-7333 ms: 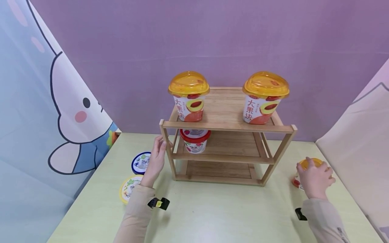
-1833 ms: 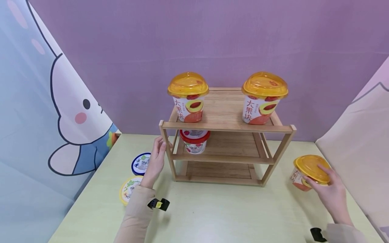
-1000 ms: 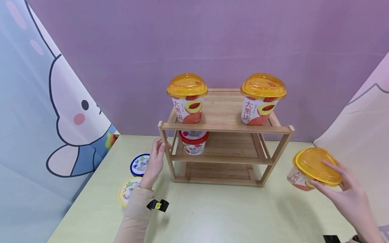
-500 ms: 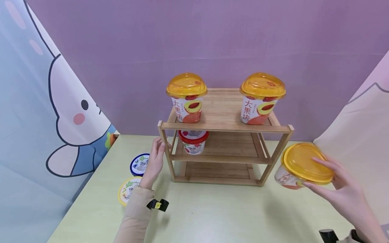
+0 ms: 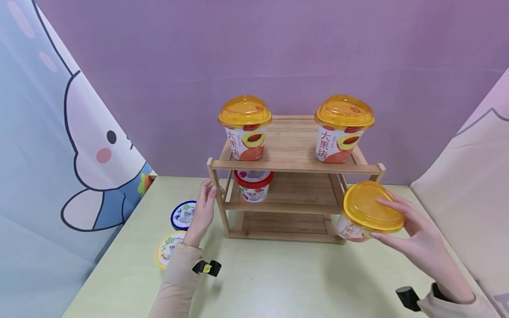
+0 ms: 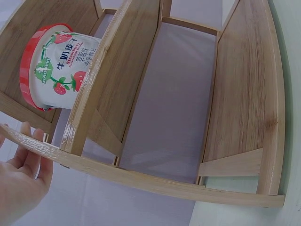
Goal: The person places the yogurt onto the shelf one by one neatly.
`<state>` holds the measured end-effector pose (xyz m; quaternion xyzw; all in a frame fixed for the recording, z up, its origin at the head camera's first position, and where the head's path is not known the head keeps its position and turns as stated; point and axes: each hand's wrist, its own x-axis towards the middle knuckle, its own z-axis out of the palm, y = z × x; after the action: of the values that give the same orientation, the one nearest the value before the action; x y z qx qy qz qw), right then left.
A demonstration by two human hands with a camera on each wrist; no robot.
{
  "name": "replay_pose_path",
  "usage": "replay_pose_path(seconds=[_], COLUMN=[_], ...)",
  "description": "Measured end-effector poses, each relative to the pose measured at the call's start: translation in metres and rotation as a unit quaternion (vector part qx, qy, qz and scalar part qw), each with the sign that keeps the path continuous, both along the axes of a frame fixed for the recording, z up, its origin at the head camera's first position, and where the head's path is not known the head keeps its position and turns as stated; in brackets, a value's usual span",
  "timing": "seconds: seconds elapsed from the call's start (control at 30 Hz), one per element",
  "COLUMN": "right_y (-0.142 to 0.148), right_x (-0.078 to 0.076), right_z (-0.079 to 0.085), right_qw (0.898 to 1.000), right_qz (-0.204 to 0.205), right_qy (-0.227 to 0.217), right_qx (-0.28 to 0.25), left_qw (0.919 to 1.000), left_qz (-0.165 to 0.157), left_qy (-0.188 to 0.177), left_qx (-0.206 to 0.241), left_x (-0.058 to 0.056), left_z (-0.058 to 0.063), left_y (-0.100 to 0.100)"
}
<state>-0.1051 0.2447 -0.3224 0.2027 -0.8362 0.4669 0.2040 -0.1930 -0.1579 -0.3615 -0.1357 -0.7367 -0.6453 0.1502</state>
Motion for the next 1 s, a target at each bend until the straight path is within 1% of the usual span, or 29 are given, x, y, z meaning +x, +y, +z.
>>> replay_pose_path(seconds=[0.27, 0.4, 0.63, 0.73, 0.9, 1.0], right_y=[-0.014, -0.018, -0.022, -0.024, -0.028, -0.029], right_x=[-0.017, -0.025, -0.035, -0.040, -0.048, -0.052], right_z=[0.000, 0.000, 0.000, 0.000, -0.001, 0.000], right_qw=[1.000, 0.999, 0.997, 0.997, 0.998, 0.997], right_qz=[0.008, 0.015, 0.013, 0.010, 0.016, 0.020], right_qy=[-0.029, -0.047, -0.079, -0.076, -0.057, -0.063], right_qx=[0.001, 0.006, 0.019, 0.029, 0.031, 0.033], left_qw=[1.0000, 0.9999, 0.9999, 0.9999, 0.9999, 0.9999], left_qz=[0.007, 0.005, 0.000, 0.000, 0.001, 0.000], left_qy=[-0.005, -0.010, -0.010, -0.011, -0.009, -0.009], left_qx=[-0.004, 0.000, 0.002, 0.004, 0.008, 0.007], left_x=[-0.001, -0.001, -0.001, 0.000, 0.000, -0.001], left_z=[0.000, -0.001, -0.001, 0.000, 0.000, -0.001], left_y=[-0.001, -0.001, -0.001, 0.000, 0.001, 0.000])
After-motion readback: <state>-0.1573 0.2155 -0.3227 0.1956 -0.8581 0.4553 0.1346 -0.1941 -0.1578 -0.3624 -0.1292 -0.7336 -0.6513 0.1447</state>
